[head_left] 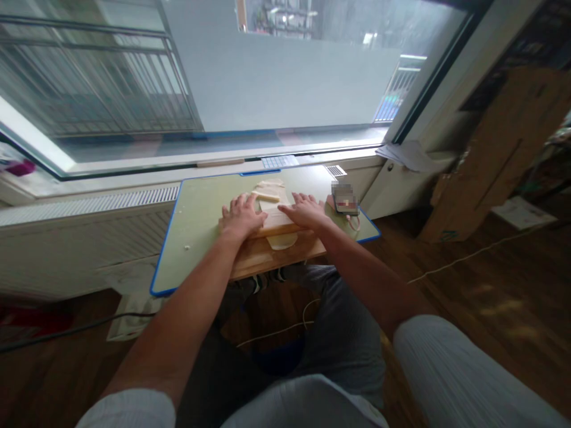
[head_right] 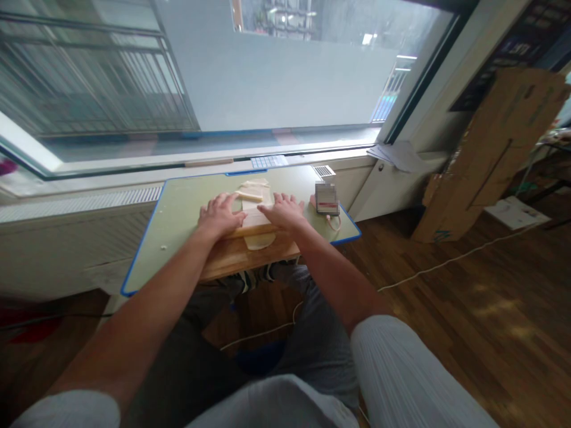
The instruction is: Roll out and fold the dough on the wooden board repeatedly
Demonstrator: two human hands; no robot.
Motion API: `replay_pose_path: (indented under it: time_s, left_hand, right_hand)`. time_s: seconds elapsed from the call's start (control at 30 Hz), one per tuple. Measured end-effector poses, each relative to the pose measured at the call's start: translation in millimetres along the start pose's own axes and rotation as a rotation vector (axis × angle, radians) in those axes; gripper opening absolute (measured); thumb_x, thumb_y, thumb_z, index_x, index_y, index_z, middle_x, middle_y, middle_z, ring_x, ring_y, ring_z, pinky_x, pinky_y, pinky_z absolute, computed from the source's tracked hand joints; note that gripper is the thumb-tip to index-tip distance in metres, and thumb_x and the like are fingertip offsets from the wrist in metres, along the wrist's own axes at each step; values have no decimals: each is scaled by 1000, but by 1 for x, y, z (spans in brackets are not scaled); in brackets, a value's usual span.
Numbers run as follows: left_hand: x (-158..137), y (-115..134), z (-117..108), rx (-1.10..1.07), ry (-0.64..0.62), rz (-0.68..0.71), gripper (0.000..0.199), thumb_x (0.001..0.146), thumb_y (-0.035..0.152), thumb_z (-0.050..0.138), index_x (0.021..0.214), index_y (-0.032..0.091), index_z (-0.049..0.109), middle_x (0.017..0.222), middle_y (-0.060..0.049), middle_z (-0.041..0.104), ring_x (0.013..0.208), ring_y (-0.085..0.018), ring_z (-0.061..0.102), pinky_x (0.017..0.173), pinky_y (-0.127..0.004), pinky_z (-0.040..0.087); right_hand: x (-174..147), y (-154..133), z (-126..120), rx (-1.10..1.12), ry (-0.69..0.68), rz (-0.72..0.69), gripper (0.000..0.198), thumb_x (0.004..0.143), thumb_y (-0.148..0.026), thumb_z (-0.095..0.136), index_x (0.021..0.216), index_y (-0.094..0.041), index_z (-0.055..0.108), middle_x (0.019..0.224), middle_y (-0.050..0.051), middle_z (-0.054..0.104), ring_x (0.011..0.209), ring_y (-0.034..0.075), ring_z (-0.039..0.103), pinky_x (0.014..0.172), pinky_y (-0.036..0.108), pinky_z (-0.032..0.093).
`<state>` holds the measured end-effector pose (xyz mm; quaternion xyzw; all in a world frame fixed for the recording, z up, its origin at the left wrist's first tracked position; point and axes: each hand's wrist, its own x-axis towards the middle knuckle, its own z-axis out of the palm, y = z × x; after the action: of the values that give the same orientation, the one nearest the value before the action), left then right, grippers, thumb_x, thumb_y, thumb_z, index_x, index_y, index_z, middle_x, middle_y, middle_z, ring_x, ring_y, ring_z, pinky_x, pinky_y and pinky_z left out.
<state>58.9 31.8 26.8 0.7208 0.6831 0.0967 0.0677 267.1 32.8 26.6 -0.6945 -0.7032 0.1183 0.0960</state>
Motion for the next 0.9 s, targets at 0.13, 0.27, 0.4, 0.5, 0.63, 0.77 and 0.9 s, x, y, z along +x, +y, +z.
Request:
replay_pose_path:
  time_s: [0.13,0.27,0.4,0.5,0.63,0.77,0.9]
  left_hand:
    - [20,-1,2,-2,120,-76,64,96,53,50,154,25,57,164,-16,53,150,-37,46,123,-60,37]
    - [24,1,3,44,112,-34,57,96,47,49,145,23,64,154,-17,61,143,-37,53,122,-60,38]
    - [15,-3,7,25,-5,-48,66,98,55,43,153,22,59,162,-19,55,148,-39,51,123,-63,38]
    - [-2,-5,10,17,-2,-49,70,101,59,35,160,25,52,169,-17,48,153,-40,46,125,-65,35]
    - [-40,-4,10,27,0,-34,69,105,57,30,165,27,48,174,-12,45,158,-37,42,130,-62,30]
    - [-74,-3,11,84,78,6,64,107,53,31,164,29,50,171,-11,48,158,-34,43,132,-60,26]
    - [-73,-2,13,91,107,15,60,108,49,33,160,31,54,170,-10,50,156,-33,44,131,-59,27]
  right_hand:
    - [14,0,3,77,107,47,87,103,-77,39,162,-13,49,169,21,47,156,37,40,128,56,30]
    - [14,-2,3,92,122,119,81,104,-72,43,155,-10,55,161,24,55,151,38,46,125,58,34]
    - [-4,-5,2,49,102,160,81,104,-72,41,158,-13,54,164,24,52,152,42,43,124,68,30]
    - [-26,-8,2,33,81,140,85,106,-74,34,167,-15,45,171,20,44,156,44,38,125,72,27]
    - [-63,-10,7,-16,75,115,84,108,-72,30,172,-18,39,176,14,37,159,44,36,127,68,28]
    - [-97,-8,19,-107,199,50,75,111,-65,34,168,-18,47,171,17,45,158,42,38,125,65,30]
    - [-102,-9,21,-109,236,66,75,111,-65,33,167,-18,48,170,17,47,156,40,41,125,62,32]
